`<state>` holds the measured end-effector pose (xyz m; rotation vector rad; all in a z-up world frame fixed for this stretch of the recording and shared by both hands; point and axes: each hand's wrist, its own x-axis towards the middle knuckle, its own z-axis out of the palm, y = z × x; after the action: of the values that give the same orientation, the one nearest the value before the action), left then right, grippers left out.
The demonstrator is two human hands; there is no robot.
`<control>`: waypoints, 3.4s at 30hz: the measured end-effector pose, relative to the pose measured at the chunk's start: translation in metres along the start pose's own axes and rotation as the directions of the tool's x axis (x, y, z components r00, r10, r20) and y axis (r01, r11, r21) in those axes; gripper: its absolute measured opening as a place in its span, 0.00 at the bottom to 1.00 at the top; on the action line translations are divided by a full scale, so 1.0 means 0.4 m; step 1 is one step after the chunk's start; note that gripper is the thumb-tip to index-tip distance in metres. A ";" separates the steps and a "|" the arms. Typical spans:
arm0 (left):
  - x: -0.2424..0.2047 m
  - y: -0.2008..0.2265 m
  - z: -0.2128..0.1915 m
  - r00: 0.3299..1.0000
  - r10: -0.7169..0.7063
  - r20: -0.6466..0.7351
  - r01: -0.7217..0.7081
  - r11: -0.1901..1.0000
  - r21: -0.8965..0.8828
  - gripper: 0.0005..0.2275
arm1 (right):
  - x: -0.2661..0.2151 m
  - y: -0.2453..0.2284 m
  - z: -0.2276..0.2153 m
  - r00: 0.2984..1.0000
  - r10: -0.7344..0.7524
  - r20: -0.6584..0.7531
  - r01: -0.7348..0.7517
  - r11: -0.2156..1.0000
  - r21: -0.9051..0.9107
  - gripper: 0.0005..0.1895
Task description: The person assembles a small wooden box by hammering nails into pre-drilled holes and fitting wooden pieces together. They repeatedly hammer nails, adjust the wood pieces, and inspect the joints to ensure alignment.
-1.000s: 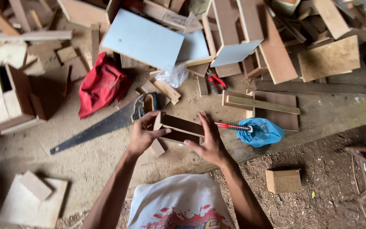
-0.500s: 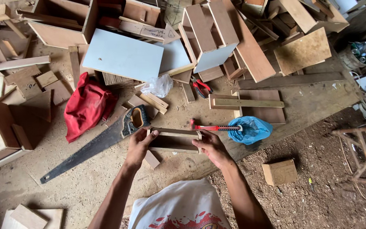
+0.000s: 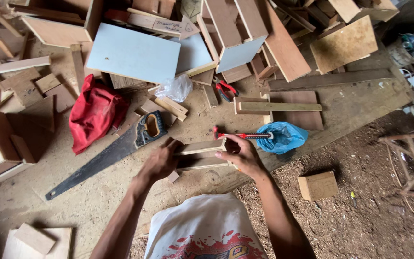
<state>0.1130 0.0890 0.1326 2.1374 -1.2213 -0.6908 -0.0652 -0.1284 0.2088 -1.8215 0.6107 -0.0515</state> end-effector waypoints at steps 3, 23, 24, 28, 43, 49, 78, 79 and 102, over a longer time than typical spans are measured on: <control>-0.008 -0.011 0.012 0.996 0.061 -0.059 -0.060 0.998 0.022 0.22 | 0.008 -0.007 -0.003 1.000 0.005 0.025 -0.007 0.997 0.071 0.33; -0.064 0.015 0.019 0.996 0.015 -0.093 -0.035 0.976 -0.215 0.17 | -0.033 -0.011 -0.005 0.999 -0.012 0.048 0.009 0.998 0.068 0.31; -0.064 0.010 0.029 0.994 0.024 -0.107 -0.047 0.975 -0.218 0.14 | -0.035 -0.011 -0.005 0.999 -0.002 0.050 0.000 0.999 0.047 0.31; -0.080 -0.014 0.059 0.986 0.061 -0.154 -0.097 0.966 -0.239 0.10 | -0.042 -0.008 0.004 0.999 -0.031 0.037 0.032 0.999 -0.020 0.31; -0.124 -0.061 0.153 0.957 -0.193 0.214 0.270 0.862 -0.430 0.23 | 0.020 0.196 0.035 0.931 0.256 0.260 -0.229 0.965 -0.131 0.33; -0.042 -0.144 0.240 0.980 -0.127 -0.153 0.123 0.992 -0.034 0.15 | 0.133 0.308 0.053 0.954 -0.048 0.295 0.170 0.898 -0.406 0.33; -0.047 -0.207 0.393 0.406 -0.900 -0.159 0.692 0.417 -0.589 0.45 | 0.183 0.584 0.009 0.998 -0.017 0.055 0.040 0.896 -0.443 0.08; -0.046 -0.217 0.401 0.419 -0.905 -0.071 0.569 0.322 -0.757 0.39 | 0.168 0.594 0.017 0.999 -0.003 0.039 0.019 0.911 -0.412 0.07; 0.060 -0.160 0.448 0.661 -0.751 -0.020 -0.090 -0.053 -0.995 0.16 | 0.460 0.428 0.184 0.934 -0.250 0.254 0.355 0.729 -0.586 0.34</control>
<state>0.0398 0.0540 -0.0410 1.0785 0.4287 -0.6349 0.0531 -0.1784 -0.0194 -2.5408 0.2036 0.0892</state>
